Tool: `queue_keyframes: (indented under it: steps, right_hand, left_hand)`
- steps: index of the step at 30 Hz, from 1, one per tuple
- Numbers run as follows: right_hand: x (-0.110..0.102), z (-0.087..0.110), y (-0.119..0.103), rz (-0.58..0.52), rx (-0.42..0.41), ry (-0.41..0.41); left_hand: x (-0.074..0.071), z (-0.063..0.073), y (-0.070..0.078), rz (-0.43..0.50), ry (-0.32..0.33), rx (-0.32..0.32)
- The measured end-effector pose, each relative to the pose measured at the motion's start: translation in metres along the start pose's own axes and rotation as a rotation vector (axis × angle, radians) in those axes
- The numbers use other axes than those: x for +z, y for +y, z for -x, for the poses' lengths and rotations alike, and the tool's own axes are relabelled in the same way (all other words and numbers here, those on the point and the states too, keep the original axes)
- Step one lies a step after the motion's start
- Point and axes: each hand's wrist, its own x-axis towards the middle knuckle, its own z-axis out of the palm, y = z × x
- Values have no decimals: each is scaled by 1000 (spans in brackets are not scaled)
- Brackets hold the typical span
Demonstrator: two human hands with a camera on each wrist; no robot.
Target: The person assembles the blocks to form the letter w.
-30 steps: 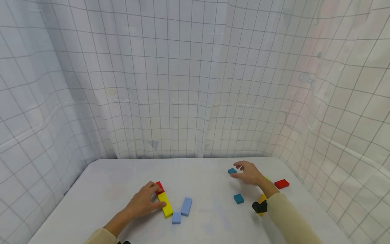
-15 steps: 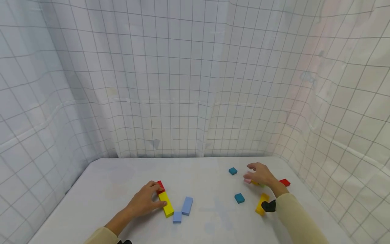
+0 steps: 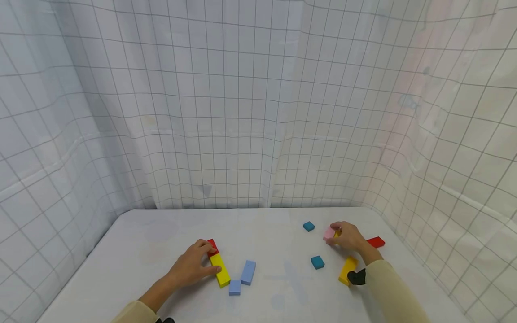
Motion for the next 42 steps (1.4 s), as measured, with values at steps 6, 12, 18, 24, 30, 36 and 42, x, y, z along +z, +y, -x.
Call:
queue_keyframes:
  steps: [6,12,18,24,30,36,42]
  right_hand:
    - [0,1,-4,-29,1,10]
    - [-1,1,-7,-35,11,9]
    - [-3,2,-15,-55,-3,8]
    - [-1,6,-27,-76,-57,-5]
    - [3,7,-38,-97,-78,-14]
    - [10,7,-50,-122,-123,-25]
    - [20,7,-65,-125,-193,-39]
  left_hand:
    - [0,0,1,10,-2,-1]
    - [1,0,0,5,-7,-7]
    - [0,0,1,2,-3,-14]
    - [0,1,1,1,-2,-10]
    - [1,1,1,4,1,-7]
    - [0,2,2,5,2,-7]
    - [0,2,2,7,14,9]
